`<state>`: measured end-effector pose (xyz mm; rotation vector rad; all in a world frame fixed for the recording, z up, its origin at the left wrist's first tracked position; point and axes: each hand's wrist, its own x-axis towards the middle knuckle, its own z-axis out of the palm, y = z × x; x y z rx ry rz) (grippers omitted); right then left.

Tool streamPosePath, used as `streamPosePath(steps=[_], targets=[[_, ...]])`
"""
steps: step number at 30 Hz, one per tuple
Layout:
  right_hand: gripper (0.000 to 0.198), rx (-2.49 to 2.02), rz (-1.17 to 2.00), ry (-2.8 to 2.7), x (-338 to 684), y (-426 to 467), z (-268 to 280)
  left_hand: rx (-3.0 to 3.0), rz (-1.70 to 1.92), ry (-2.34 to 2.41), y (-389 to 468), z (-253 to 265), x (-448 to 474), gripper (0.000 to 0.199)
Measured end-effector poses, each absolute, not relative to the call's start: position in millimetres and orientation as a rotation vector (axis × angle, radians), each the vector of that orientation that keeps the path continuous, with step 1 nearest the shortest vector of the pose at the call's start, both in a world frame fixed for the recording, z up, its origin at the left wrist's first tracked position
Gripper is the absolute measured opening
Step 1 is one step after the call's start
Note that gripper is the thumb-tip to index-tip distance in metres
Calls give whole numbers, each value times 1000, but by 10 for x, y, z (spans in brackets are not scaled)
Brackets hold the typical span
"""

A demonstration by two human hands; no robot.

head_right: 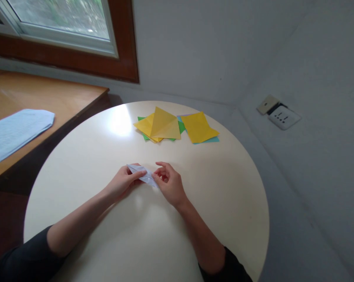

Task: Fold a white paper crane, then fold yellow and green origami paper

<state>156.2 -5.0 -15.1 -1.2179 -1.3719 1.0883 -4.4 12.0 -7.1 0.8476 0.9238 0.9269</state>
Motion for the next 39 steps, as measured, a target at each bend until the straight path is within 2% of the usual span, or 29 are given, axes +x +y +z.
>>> streamPosePath(steps=[7, 14, 20, 23, 26, 29, 32, 39], targets=[[27, -1190, 1058, -1203, 1530, -25, -184, 704, 954, 823, 106, -54, 8, 39], [28, -1156, 1006, -1089, 1481, -22, -202, 753, 972, 822, 47, -118, 72, 32], [20, -1147, 1072, -1338, 1476, -76, -222, 847, 1052, 958, 83, -82, 42, 31], [15, -1186, 874, -1580, 1516, -101, -184, 1031, 1081, 1062, 117, -70, 2, 28], [21, -1182, 467, -1832, 1585, -107, -120, 1328, 1063, 1164, 155, -60, -53, 24], [24, -1170, 241, -2000, 1646, -95, -96, 1600, 949, 1168, 202, -79, -105, 24], [20, -1189, 191, -2098, 1670, -67, -143, 1793, 838, 1168, 265, -138, -131, 24], [8, -1191, 353, -2148, 1676, -1, -254, 2125, 703, 1171, 386, -239, -124, 20]])
